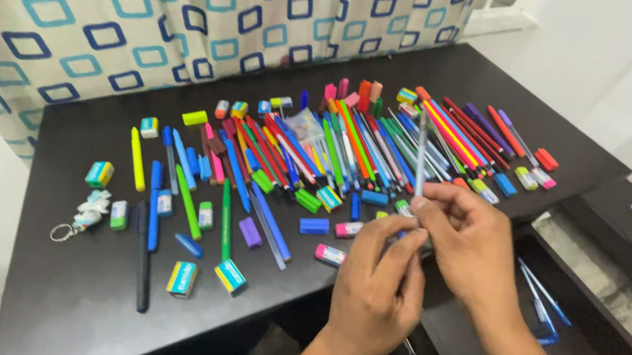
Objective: The person repeatedly picks up pens and erasers from a table and places them into an open drawer. The person handles the items one at a time, moving them from the table surface into the drawer compartment.
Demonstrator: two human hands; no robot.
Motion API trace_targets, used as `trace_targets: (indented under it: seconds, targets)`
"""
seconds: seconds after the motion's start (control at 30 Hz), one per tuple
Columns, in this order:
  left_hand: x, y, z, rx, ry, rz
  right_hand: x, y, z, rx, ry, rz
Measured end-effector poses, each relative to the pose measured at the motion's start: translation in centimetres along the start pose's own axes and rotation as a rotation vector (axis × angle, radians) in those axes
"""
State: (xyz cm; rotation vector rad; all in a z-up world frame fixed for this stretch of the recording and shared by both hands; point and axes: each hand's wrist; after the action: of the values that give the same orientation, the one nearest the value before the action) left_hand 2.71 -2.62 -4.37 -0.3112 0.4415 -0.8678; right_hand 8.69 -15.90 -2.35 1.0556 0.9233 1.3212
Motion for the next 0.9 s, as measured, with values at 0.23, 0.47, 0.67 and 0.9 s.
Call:
trace_targets:
  seconds: [0.23, 0.47, 0.67, 0.9]
  targets:
    - [-2.1, 2.6, 1.9, -0.186, -0.136, 0.151, 4.5, -1.6, 5.1, -0.112, 0.066, -0.405]
    - [-3.3, 3.7, 2.7, -0.491, -0.154, -0.014, 6.9, -2.1, 7.7, -0.318, 0.070, -0.697]
    - [-2.4, 4.3, 2.7, -0.526, -0.181, -0.112, 7.5, -2.9, 7.9, -0.331, 0.093, -0.756]
    - [-2.4, 4.3, 2.6, -0.542, -0.160, -0.142, 8.1, -3.6, 8.6, -0.469, 0.122, -0.803]
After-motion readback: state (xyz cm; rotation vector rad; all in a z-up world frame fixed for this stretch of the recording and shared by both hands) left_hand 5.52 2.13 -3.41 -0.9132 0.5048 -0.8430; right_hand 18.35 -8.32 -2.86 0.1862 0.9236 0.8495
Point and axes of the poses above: each hand's wrist, its own z-axis towards the middle knuckle, its own x-axis out of the palm, y = z × x, and after that the axes turned 14 degrees about z, right-handed
